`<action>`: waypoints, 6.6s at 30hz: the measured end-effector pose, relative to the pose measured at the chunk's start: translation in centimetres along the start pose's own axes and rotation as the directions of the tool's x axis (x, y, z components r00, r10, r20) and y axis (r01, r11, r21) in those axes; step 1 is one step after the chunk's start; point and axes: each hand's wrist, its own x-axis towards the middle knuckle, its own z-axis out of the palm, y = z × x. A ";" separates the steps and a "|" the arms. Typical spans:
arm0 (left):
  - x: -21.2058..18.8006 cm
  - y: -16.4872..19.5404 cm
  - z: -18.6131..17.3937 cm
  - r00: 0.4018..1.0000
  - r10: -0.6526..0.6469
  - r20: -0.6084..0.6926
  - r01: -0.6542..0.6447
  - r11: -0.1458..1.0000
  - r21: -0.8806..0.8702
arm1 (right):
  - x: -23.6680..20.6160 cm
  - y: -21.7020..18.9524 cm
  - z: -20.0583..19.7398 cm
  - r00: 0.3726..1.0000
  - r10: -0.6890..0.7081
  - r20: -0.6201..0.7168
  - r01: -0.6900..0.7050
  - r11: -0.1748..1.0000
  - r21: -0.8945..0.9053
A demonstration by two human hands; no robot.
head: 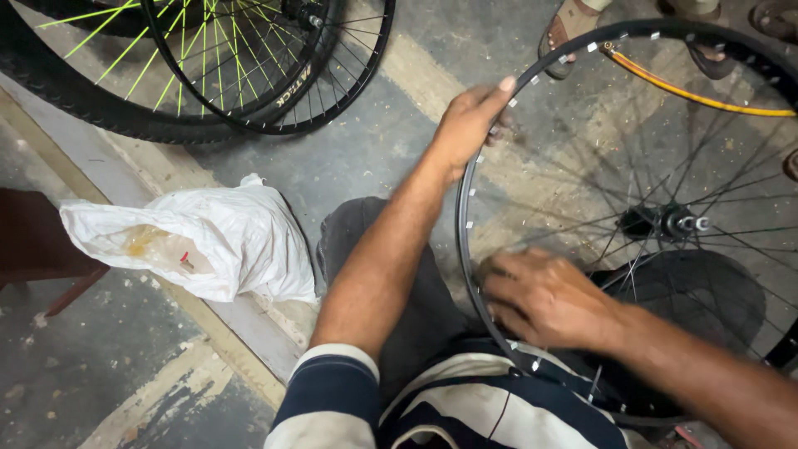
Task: The person sits on the floor holding a bicycle wheel across their lap and works around the rim tightening spoke nipples with a small spoke wrench, rotating the wheel as they go. At the end they lift the wheel and set it aside.
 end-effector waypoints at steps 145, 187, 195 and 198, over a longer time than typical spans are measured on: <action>-3.4 -0.7 1.5 0.962 0.137 -0.234 -0.082 0.970 0.229 | 2.1 3.6 2.6 0.994 0.110 0.011 -0.102 0.951 -0.293; -4.1 -0.6 1.4 0.968 0.081 -0.236 -0.054 0.991 0.118 | 1.1 2.7 2.5 0.988 -0.110 -0.111 0.071 0.949 -0.307; -4.0 -0.7 1.8 0.968 0.080 -0.237 -0.077 0.997 0.023 | 4.2 4.6 -2.5 0.900 0.159 0.406 -0.317 0.878 0.358; -3.8 -1.1 1.7 0.969 0.065 -0.238 -0.057 0.997 0.043 | 3.6 3.8 -0.7 0.922 0.215 0.321 -0.232 0.972 0.016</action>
